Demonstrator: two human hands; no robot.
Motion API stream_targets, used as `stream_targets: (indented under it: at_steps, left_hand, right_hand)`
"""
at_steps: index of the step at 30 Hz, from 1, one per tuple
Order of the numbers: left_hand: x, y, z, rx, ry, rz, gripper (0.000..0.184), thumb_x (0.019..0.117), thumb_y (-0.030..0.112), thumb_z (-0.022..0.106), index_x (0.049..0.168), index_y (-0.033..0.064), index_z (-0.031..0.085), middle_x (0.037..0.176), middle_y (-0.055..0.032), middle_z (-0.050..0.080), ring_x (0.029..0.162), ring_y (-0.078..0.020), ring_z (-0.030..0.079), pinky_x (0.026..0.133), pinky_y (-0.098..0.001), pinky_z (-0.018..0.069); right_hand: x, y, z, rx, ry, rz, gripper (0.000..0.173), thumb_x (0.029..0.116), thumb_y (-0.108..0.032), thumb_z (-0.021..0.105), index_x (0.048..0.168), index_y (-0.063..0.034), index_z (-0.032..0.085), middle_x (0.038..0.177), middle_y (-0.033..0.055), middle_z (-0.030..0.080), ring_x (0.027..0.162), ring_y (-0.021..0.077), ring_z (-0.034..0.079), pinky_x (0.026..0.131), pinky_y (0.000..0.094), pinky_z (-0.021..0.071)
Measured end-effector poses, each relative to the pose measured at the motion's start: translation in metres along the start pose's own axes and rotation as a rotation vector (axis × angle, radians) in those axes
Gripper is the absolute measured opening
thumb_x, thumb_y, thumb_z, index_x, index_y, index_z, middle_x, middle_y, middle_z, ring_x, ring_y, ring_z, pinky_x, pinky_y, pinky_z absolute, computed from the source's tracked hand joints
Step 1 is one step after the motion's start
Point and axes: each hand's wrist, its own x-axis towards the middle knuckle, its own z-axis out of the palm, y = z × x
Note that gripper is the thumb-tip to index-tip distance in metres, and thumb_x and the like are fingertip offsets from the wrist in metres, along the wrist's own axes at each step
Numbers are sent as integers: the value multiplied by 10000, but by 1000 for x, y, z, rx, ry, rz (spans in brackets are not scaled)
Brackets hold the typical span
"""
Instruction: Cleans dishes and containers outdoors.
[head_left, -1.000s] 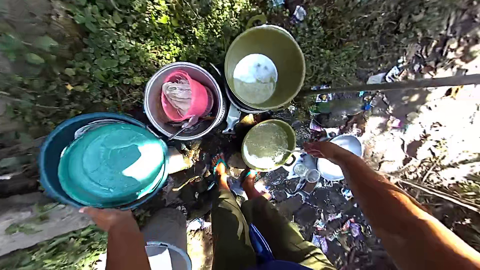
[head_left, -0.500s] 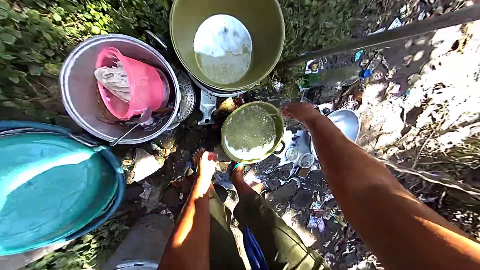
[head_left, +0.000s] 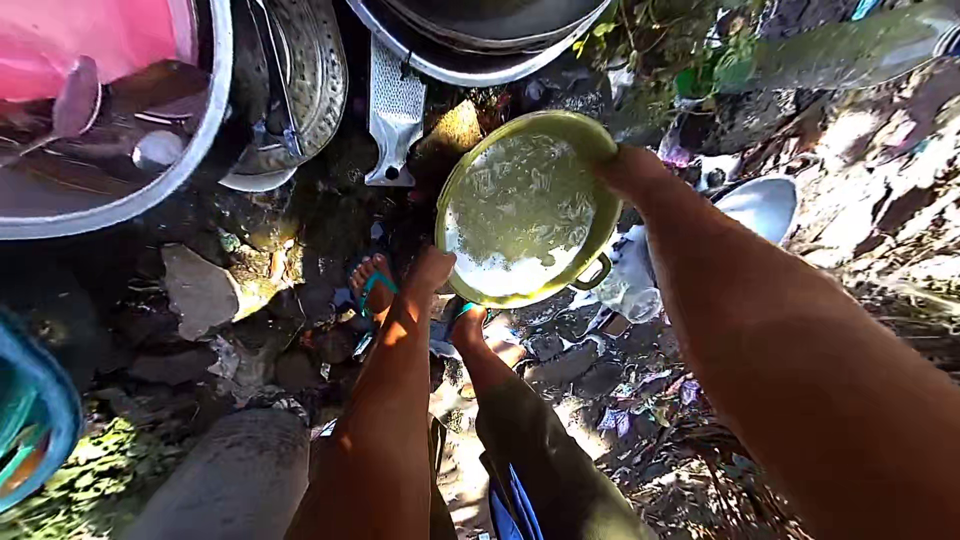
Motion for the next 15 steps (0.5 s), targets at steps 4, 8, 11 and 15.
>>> stream_targets:
  at_steps: [4, 8, 11, 15]
  left_hand:
    - [-14, -14, -1, 4, 11, 6, 469, 1032, 301, 579, 1264, -106, 580, 1198, -310, 637, 1130, -419, 630, 978, -592, 479]
    - [-25, -55, -11, -92, 36, -68, 544, 992, 311, 645, 1402, -25, 523, 1320, -249, 607, 1237, -346, 594, 1047, -535, 471]
    - [-43, -92, -21, -83, 104, -57, 624, 937, 333, 699, 1410, -32, 517, 1351, -254, 592, 1277, -363, 570, 1079, -557, 454]
    - [-115, -116, -39, -468, 138, -42, 527, 989, 92, 622, 1469, -20, 434, 1367, -211, 588, 1242, -255, 598, 1055, -426, 500]
  right_hand:
    - [-1, -2, -4, -109, -81, -126, 454, 1035, -290, 607, 1328, 56, 589, 1280, 369, 603, 1239, 568, 548, 1003, 777, 384]
    - [-16, -25, 3, -126, -145, -201, 396, 1050, -276, 589, 1292, 34, 633, 1257, 333, 634, 1225, 532, 574, 1021, 743, 395]
    - [-40, -41, 6, -111, -165, -275, 379, 1056, -294, 573, 1251, 19, 662, 1212, 323, 655, 1184, 525, 600, 1000, 739, 416]
    - [-77, -55, 19, 29, -212, -428, 326, 1044, -242, 603, 1213, 27, 673, 1189, 297, 662, 1147, 474, 621, 1002, 689, 445]
